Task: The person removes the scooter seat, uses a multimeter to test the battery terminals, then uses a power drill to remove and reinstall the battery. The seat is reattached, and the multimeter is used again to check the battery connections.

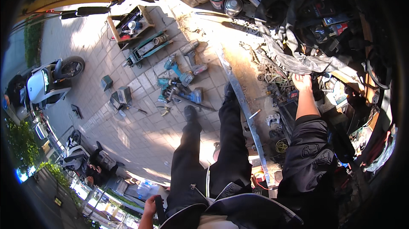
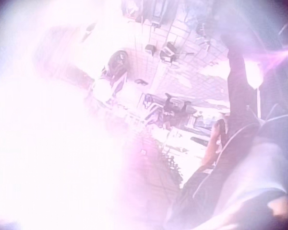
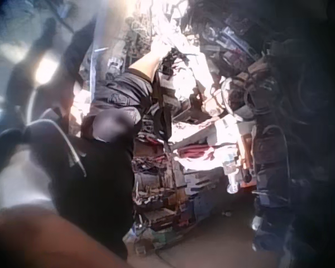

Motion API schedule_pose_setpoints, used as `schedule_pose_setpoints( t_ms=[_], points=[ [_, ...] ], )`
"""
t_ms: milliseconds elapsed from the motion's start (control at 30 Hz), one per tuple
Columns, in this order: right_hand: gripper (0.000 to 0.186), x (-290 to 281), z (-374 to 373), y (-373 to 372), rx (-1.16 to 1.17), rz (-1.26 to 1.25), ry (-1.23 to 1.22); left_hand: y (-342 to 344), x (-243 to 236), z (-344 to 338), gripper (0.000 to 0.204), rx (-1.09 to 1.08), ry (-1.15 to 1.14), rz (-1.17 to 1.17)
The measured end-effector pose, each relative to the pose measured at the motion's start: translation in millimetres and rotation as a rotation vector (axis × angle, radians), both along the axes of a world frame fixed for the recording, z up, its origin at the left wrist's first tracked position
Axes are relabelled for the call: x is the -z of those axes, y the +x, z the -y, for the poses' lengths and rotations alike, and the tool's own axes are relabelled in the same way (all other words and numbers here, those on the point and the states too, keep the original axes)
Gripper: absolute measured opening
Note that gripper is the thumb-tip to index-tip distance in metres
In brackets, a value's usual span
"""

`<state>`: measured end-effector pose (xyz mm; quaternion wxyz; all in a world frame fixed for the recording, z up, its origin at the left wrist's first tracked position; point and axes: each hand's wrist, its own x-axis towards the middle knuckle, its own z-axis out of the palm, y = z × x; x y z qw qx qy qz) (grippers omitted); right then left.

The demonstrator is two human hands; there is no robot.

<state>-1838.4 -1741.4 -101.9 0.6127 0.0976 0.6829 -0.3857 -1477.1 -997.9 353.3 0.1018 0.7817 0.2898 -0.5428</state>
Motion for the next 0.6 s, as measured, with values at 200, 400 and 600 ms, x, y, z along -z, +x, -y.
schedule_pose_setpoints(
  t_ms=[200,400,600],
  points=[
    [0.013,-17,5,-13,-0.184,-0.193,-0.009,11,20,52,0.036,0.086,-0.078,0.024],
    [0.027,-114,-90,26,-0.244,0.074,-0.089,25,73,120,0.037,0.159,-0.362,0.110],
    [0.018,-207,-298,96,-0.666,-0.142,0.021,39,144,189,0.041,-0.105,-0.664,-0.047]
  ],
)
